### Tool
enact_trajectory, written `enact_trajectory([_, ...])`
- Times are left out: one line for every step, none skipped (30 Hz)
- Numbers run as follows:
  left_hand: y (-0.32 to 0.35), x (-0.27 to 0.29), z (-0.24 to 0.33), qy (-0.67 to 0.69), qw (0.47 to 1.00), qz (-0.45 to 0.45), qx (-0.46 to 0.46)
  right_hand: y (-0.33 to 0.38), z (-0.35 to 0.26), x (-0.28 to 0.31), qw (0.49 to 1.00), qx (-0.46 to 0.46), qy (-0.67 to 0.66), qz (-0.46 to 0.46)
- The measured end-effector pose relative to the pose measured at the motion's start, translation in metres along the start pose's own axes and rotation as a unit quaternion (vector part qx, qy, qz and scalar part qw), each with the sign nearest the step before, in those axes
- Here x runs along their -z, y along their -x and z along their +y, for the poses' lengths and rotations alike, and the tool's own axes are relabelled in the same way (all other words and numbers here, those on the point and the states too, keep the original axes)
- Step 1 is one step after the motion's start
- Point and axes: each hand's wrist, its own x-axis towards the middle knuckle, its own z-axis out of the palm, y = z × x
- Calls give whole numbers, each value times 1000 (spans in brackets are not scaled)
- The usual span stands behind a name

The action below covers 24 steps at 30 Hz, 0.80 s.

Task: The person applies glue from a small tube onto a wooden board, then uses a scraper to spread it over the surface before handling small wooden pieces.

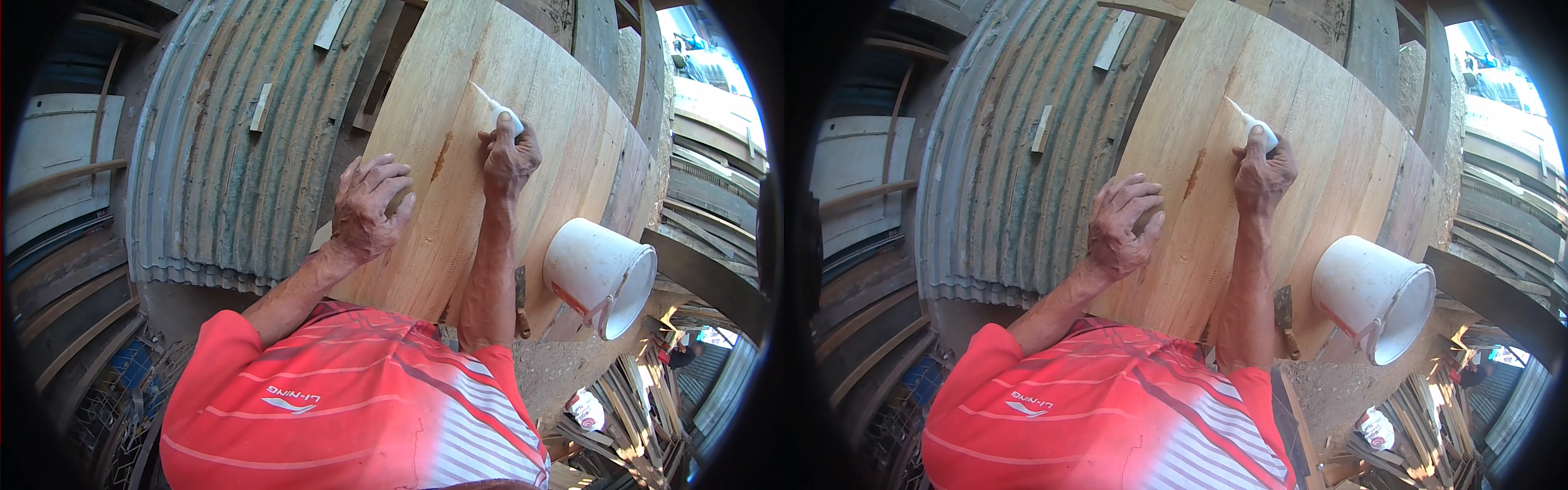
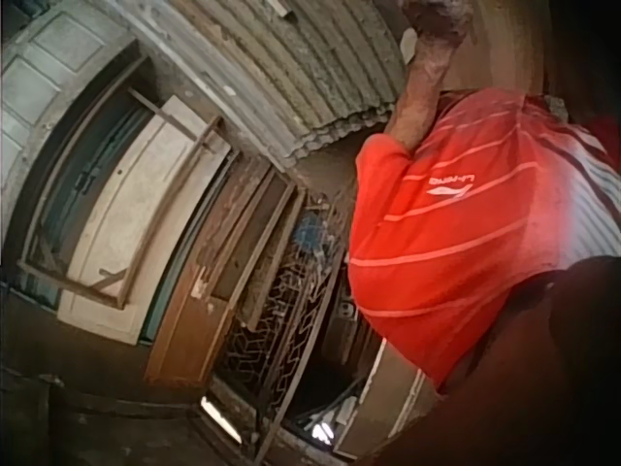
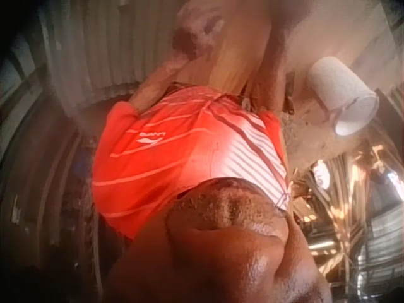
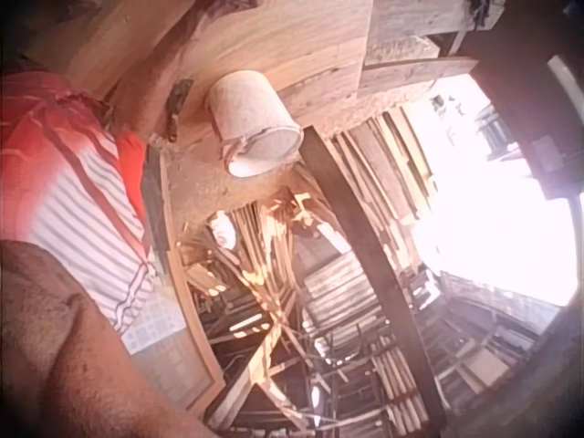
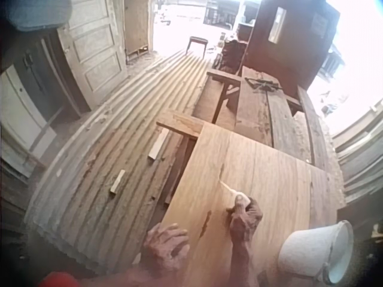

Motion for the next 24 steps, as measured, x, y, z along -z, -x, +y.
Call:
enact_trajectory([-1,0,0,-1,1000,-2,-1,0,1,1,1000,-4,-1,2])
enact_trajectory([-1,-1,1,-2,1000,-4,-2,-1,1,1,1000,-7,-3,3])
enact_trajectory([-1,-1,1,-3,1000,-5,-2,-1,1,1,1000,-10,-4,4])
enact_trajectory([-2,-1,1,-4,1000,-6,-3,-2,2,2,1000,-8,-3,4])
enact_trajectory([-2,-1,1,-4,1000,-7,-3,-2,2,2,1000,-6,-2,5])
enact_trajectory([-2,-1,1,-4,1000,-7,-4,-2,3,2,1000,-4,-1,5])
enact_trajectory([-2,-1,1,-4,1000,-7,-4,-2,2,2,1000,-5,0,2])
enact_trajectory([-2,-1,1,-3,1000,-7,-3,-1,2,2,1000,-6,1,-1])
enact_trajectory([-2,-1,1,-3,1000,-7,-3,-1,2,2,1000,-6,2,-4])
enact_trajectory([-2,-1,1,-3,1000,-7,-3,-2,3,3,1000,-3,3,-3])
enact_trajectory([-2,-1,1,-3,1000,-7,-4,-2,4,3,1000,0,4,-3])
enact_trajectory([-2,-1,1,-3,1000,-7,-4,-3,5,3,1000,3,5,-2])
enact_trajectory([-2,-1,1,-3,1000,-7,-4,-2,4,3,1000,-1,4,-1])
enact_trajectory([-1,-1,1,-3,1000,-7,-3,-2,3,2,1000,-5,3,0])
enact_trajectory([-1,0,2,-4,1000,-7,-2,-2,2,1,1000,-9,2,1])
enact_trajectory([-2,0,2,-4,1000,-8,-2,-2,2,1,1000,-8,3,3])
enact_trajectory([-2,-1,1,-4,1000,-8,-4,-2,2,2,1000,-6,3,5])
enact_trajectory([-2,-1,1,-5,1000,-7,-7,-2,2,2,1000,-5,4,7])
enact_trajectory([-2,-1,1,-5,1000,-6,-9,-1,2,1,1000,-4,4,6])
enact_trajectory([-1,-1,0,-5,1000,-6,-8,-1,1,1,1000,-2,4,4])
enact_trajectory([-1,-1,0,-5,1000,-6,-8,-1,0,1,1000,-1,4,3])
enact_trajectory([-1,-1,0,-4,1000,-5,-7,-1,0,1,1000,-2,6,0])
enact_trajectory([-1,-1,0,-5,1000,-5,-7,-1,-1,2,1000,-3,8,-2])
enact_trajectory([-1,-1,1,-5,1000,-5,-7,-1,-2,2,1000,-3,9,-4])
